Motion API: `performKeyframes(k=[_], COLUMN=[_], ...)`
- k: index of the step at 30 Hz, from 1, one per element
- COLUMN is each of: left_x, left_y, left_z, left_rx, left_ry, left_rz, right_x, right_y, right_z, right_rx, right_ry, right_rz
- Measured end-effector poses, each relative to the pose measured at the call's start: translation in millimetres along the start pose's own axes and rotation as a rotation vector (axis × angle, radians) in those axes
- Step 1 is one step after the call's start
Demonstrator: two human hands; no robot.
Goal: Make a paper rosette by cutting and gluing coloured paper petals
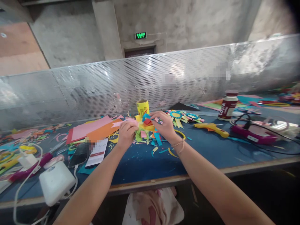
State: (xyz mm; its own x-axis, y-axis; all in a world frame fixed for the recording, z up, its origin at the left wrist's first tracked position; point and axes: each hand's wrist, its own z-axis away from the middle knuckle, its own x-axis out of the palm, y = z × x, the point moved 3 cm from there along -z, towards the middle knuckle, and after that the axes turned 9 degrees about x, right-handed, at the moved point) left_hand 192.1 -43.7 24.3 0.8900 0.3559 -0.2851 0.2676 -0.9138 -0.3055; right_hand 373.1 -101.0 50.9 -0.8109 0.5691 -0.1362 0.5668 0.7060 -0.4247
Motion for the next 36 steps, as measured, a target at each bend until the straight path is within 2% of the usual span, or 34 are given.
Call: performKeyframes(k=[5,12,21,30,34,36], left_x=[-5.2,-7.5,-2.7,3.5,8.8,11.6], left_y=[-5,-10,-14,-17,-17,-15], left_z=[0,2,5,9,7,5], left_rx=[-0.021,-0.043,-0.056,-0.154,-0.24,-0.296], left_ry=[0.024,0.035,0.029,-0.102,-0.127,-0.149], left_rz=[-0.076,-0.092,-0.067,-0.018,0.127,0.24], right_x=[6,14,19,20,20,20], right_y=[-17,-10,-4,-8,-6,-3], right_z=[5,9,10,11,12,11], right_rx=[-0.208,-0.266,-0.217,-0.163,-0.129,-0.059], right_ry=[-0.139,-0.238,-0.336,-0.439,-0.461,-0.456], right_rz=[0.058,0.083,0.105,0.109,0.08,0.046])
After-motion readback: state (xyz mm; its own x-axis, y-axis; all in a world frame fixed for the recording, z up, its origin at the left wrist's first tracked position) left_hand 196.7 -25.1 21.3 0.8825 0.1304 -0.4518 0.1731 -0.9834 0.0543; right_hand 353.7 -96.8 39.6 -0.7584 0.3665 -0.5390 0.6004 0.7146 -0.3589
